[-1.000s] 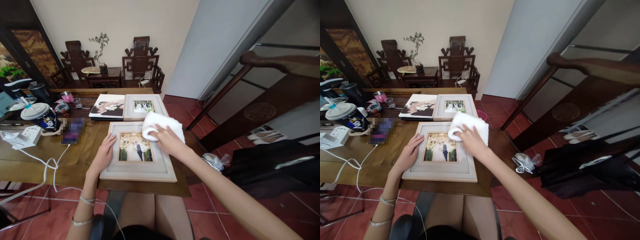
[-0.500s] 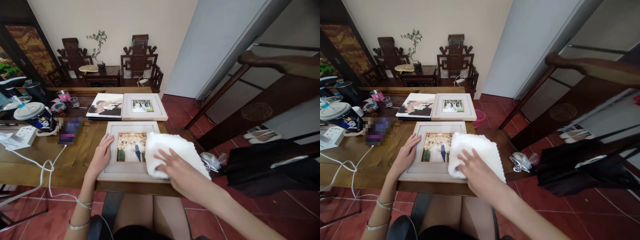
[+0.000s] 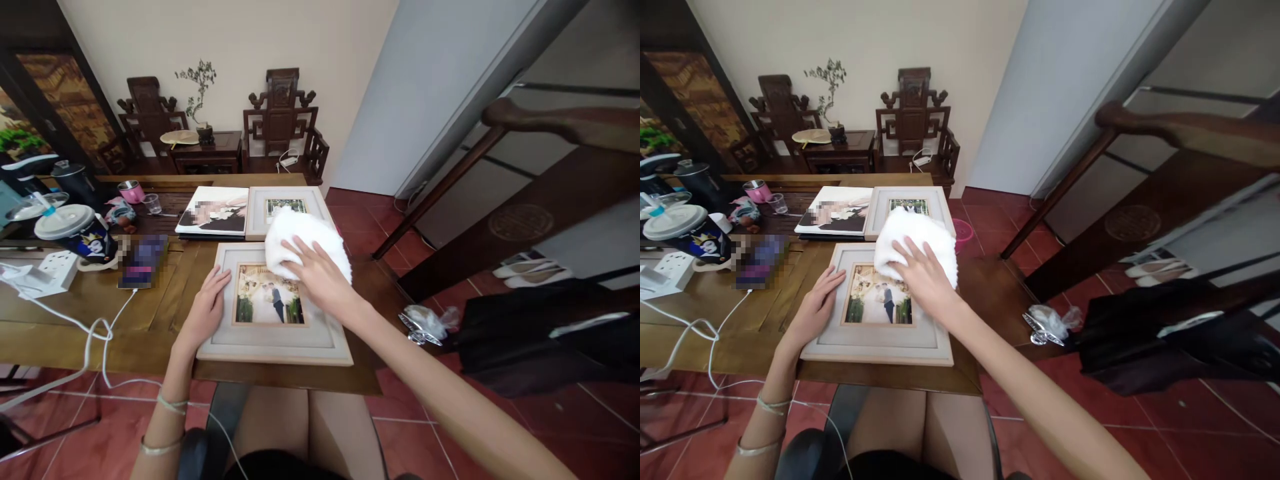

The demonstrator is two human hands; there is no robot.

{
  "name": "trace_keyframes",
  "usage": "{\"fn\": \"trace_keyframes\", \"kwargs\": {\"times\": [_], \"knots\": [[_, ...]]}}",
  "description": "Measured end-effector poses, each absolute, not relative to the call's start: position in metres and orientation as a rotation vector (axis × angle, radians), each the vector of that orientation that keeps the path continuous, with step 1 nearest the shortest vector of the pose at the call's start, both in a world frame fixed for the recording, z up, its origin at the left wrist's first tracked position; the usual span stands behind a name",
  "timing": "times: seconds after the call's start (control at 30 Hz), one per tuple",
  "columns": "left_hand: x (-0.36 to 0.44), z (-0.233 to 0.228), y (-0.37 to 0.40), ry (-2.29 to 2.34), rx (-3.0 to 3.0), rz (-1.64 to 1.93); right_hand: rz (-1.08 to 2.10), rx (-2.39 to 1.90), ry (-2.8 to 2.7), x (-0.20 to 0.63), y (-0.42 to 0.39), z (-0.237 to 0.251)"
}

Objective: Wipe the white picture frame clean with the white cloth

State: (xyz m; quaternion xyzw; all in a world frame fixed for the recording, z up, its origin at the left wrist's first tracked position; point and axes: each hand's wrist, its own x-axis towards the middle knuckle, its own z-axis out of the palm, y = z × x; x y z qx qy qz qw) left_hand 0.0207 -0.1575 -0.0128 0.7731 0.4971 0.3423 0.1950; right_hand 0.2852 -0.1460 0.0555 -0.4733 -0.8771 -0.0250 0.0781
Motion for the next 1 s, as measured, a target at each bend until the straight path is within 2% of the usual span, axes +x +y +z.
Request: {"fn": "trace_keyframes", "kwargs": {"times": [0.2, 0.43, 0.63, 0.83, 1.0], "knots": [[0.023, -0.012, -0.159, 1.395, 2.135, 0.982, -0.059, -1.521, -2.818, 0.269, -0.146, 0.04], [0.025, -0.012, -0.16, 1.414, 2.159, 0.958, 0.455, -1.48, -2.973, 0.27, -0.234, 0.077], [0.024, -0.013, -0.16, 1.398, 2.198, 0.933, 0.572, -1.236, -2.923, 0.266, -0.256, 0.069], [0.021, -0.015, -0.158, 1.352, 2.219, 0.914, 0.33, -1.274, -2.726, 0.262, -0.189, 0.033], [0.02, -0.014, -0.159, 1.336, 2.217, 0.907, 0.08, -1.349, -2.635, 0.263, -0.124, 0.026]]}}
